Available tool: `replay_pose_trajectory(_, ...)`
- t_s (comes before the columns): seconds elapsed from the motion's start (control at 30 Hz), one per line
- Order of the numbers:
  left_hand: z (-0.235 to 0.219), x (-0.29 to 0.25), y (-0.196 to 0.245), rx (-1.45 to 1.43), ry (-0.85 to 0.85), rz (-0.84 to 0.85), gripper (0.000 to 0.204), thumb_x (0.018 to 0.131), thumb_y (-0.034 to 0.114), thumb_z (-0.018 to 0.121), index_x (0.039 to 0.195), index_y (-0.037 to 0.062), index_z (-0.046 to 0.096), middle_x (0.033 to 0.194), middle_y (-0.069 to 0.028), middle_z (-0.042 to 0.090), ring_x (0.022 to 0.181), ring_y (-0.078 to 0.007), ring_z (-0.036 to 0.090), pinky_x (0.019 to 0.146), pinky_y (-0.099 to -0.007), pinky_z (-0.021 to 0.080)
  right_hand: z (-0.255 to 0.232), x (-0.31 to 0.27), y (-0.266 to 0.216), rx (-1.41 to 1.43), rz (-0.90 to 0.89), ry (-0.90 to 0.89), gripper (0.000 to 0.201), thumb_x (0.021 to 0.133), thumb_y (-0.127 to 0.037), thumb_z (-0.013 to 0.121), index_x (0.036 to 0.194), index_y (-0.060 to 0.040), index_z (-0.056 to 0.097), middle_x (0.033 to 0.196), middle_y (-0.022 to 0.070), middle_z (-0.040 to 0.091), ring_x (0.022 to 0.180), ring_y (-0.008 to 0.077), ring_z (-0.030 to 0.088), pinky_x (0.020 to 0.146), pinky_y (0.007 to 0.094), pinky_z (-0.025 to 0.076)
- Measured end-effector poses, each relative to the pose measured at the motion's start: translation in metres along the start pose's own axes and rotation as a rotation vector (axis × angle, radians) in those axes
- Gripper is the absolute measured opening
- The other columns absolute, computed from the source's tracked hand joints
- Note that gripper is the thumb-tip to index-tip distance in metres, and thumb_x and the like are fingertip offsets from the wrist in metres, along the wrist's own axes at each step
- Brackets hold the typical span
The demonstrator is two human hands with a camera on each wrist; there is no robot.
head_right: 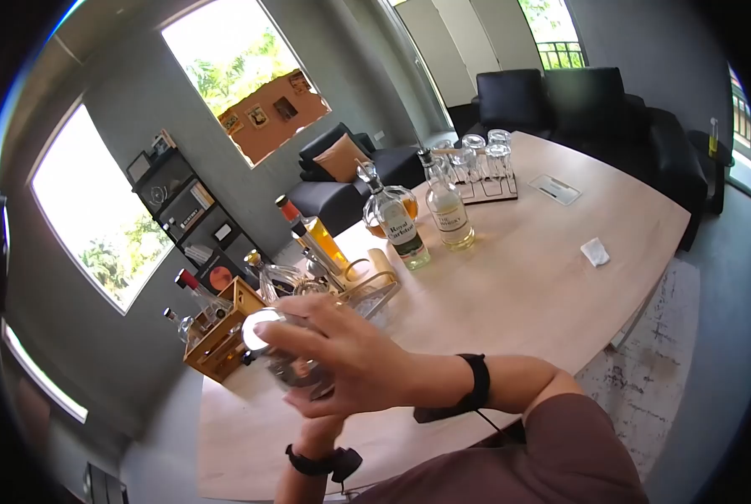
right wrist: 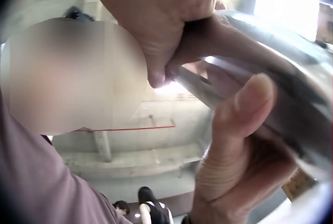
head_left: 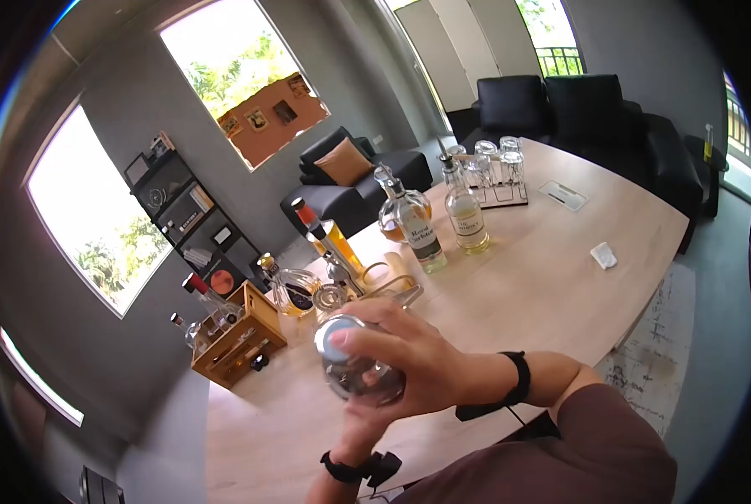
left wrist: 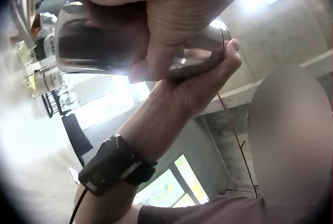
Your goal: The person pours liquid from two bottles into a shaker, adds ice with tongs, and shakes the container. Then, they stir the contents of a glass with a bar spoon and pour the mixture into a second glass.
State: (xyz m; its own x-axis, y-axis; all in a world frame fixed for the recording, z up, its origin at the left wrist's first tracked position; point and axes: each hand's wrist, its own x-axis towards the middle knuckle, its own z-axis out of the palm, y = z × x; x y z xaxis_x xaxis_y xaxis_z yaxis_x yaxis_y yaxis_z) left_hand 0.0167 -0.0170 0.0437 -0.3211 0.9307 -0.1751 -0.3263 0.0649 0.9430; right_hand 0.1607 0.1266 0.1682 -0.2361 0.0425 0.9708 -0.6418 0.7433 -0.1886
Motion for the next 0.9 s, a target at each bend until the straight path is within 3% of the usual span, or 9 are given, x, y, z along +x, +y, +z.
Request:
replay_pose_trajectory(0.03,-0.021,0.001,-0.008,-0.256,-0.062,-0.276,0.074,0.069,0.001,0.081,0.131,0.0008,0.041,0.125,-0.0080,0.052,0.118,-0.0177,0.050,0.098,-0.0370,0.046,0.001,0.012,-0.007,0.110,-0.124,0.043,0.075,0.066,-0.020,0.081,0.133,-0.0191,0.048,0.127,0.0173,0.047,0.114,0.0375,0.049,0.095,0.0467,0.042)
replay_pose_trajectory(0.13,0.010,0.009,0.006,-0.180,-0.039,-0.263,0.076,0.068,0.001,0.081,0.132,0.0021,0.039,0.126,-0.0076,0.050,0.119,-0.0180,0.049,0.099,-0.0369,0.045,-0.001,0.017,-0.012,0.027,-0.246,0.032,0.073,0.068,-0.021,0.079,0.134,-0.0196,0.047,0.126,0.0180,0.047,0.114,0.0386,0.049,0.095,0.0468,0.042)
replay_pose_trajectory(0.27,0.064,0.052,0.022,0.008,-0.071,-0.046,0.082,0.068,0.002,0.081,0.135,0.0048,0.036,0.130,-0.0070,0.046,0.122,-0.0186,0.047,0.101,-0.0366,0.043,0.020,-0.052,0.035,0.107,0.389,-0.009,0.084,0.065,-0.016,0.081,0.139,-0.0086,0.041,0.123,0.0192,0.051,0.114,0.0377,0.051,0.096,0.0453,0.043)
replay_pose_trajectory(0.33,0.080,0.055,0.014,0.061,-0.062,0.012,0.085,0.067,0.003,0.082,0.137,0.0061,0.034,0.132,-0.0067,0.044,0.123,-0.0189,0.045,0.102,-0.0365,0.042,0.005,-0.015,0.015,0.014,0.117,0.011,0.079,0.066,-0.016,0.080,0.137,-0.0090,0.045,0.124,0.0185,0.051,0.115,0.0376,0.050,0.095,0.0447,0.044)
replay_pose_trajectory(0.4,-0.002,-0.023,-0.019,0.107,-0.028,0.024,0.087,0.067,0.003,0.082,0.138,0.0075,0.032,0.134,-0.0064,0.042,0.124,-0.0192,0.044,0.103,-0.0364,0.040,-0.006,0.023,-0.010,0.047,-0.178,0.040,0.066,0.068,-0.016,0.078,0.129,-0.0162,0.054,0.124,0.0170,0.050,0.115,0.0354,0.051,0.093,0.0453,0.044)
replay_pose_trajectory(0.47,0.010,-0.041,-0.024,0.144,0.015,0.049,0.090,0.067,0.004,0.082,0.140,0.0088,0.030,0.136,-0.0061,0.040,0.125,-0.0195,0.043,0.104,-0.0363,0.039,-0.006,0.029,-0.022,0.016,-0.286,0.060,0.067,0.068,-0.018,0.078,0.130,-0.0187,0.053,0.123,0.0177,0.050,0.114,0.0345,0.051,0.094,0.0464,0.043)
replay_pose_trajectory(0.6,0.067,-0.003,-0.004,0.229,0.063,0.268,0.096,0.066,0.005,0.083,0.143,0.0115,0.027,0.140,-0.0054,0.036,0.128,-0.0201,0.040,0.106,-0.0360,0.037,0.019,-0.044,0.025,0.072,0.347,-0.081,0.077,0.069,-0.014,0.077,0.138,-0.0090,0.043,0.123,0.0198,0.050,0.111,0.0360,0.051,0.095,0.0434,0.043)
replay_pose_trajectory(0.8,0.058,-0.005,0.026,0.235,0.156,0.355,0.095,0.067,0.004,0.082,0.143,0.0109,0.025,0.140,-0.0062,0.037,0.129,-0.0200,0.041,0.106,-0.0365,0.038,0.006,0.044,-0.016,0.088,-0.237,0.021,0.070,0.066,-0.016,0.079,0.130,-0.0244,0.053,0.123,0.0182,0.047,0.111,0.0367,0.051,0.093,0.0467,0.043)
replay_pose_trajectory(0.9,0.058,-0.006,0.028,0.240,0.141,0.336,0.092,0.067,0.004,0.082,0.141,0.0090,0.028,0.137,-0.0064,0.040,0.126,-0.0194,0.043,0.105,-0.0362,0.040,0.019,0.005,-0.003,0.003,-0.017,-0.040,0.074,0.068,-0.016,0.079,0.135,-0.0178,0.049,0.125,0.0187,0.048,0.111,0.0371,0.050,0.095,0.0450,0.042)
